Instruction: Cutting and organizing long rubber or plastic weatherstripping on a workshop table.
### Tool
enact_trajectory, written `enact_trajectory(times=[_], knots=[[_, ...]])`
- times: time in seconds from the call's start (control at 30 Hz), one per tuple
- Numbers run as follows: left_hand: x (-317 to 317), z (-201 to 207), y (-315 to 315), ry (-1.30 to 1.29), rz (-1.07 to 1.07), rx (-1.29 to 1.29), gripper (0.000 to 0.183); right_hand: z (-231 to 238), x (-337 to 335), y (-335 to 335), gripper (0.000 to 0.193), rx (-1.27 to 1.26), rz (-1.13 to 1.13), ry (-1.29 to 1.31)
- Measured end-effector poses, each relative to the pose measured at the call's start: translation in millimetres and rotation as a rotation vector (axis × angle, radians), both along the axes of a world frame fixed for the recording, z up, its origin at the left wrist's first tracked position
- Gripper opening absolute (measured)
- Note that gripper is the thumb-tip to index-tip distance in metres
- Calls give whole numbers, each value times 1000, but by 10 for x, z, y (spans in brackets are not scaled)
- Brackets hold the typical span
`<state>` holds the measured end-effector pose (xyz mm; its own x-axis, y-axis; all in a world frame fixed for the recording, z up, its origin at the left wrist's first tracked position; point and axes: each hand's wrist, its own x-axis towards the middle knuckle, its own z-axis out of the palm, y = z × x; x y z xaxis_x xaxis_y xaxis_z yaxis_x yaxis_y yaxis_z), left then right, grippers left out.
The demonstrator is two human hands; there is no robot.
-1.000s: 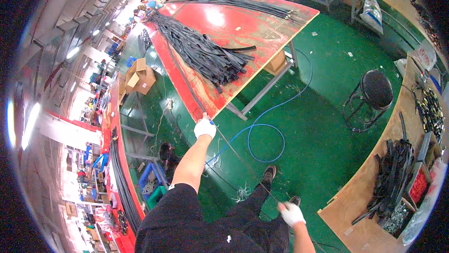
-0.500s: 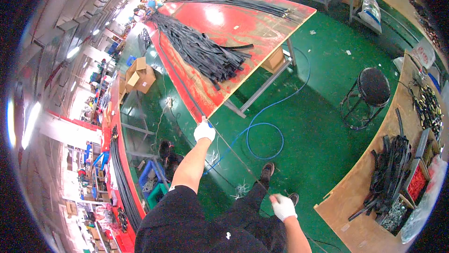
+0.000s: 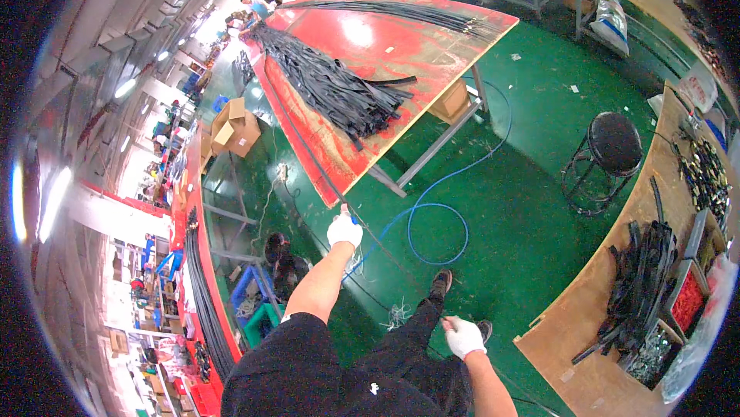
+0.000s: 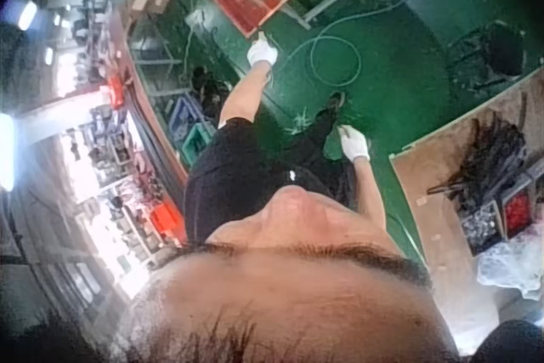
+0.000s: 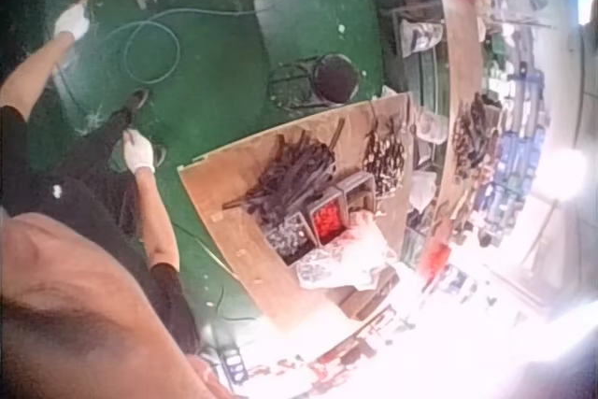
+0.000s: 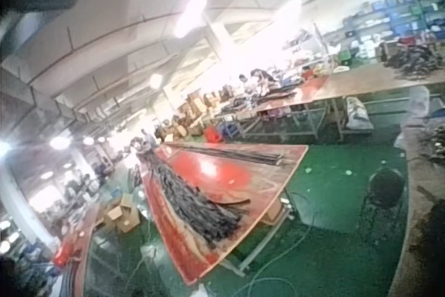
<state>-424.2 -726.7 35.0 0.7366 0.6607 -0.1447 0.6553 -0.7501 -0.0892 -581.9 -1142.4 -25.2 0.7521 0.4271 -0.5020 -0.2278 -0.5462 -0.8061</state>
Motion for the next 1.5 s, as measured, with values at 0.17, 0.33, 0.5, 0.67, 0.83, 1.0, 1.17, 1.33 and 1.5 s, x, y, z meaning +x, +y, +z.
enact_trajectory(times=[0.17,0.33,0.5,0.67,0.83,1.0,1.17,1.33,1.5], knots=[[35,-34,204,-32,55,35,69,-229,-737,-986,41,-58,92,191],[-134,-163,-283,9,-3,-13,68,-677,-1430,-1920,29,-132,-80,148],[-311,-215,-546,-49,60,-35,65,-251,-646,-1040,36,-102,-45,-5],[-210,-4,-490,-65,89,-64,62,88,-652,-878,45,-22,48,152],[-278,-52,-536,-20,60,-93,62,-375,-1632,-2384,37,-150,-66,204],[-465,-210,-869,-31,54,-152,66,-389,-1340,-2259,37,-211,-73,223],[-372,-72,-1046,-70,96,-135,66,79,-495,-944,40,-11,-40,32],[-546,-71,-891,-55,127,-54,69,-229,-1143,-1989,39,-29,-63,202],[-749,-158,-1396,15,118,-114,70,-622,-1643,-2881,29,-103,-183,67]])
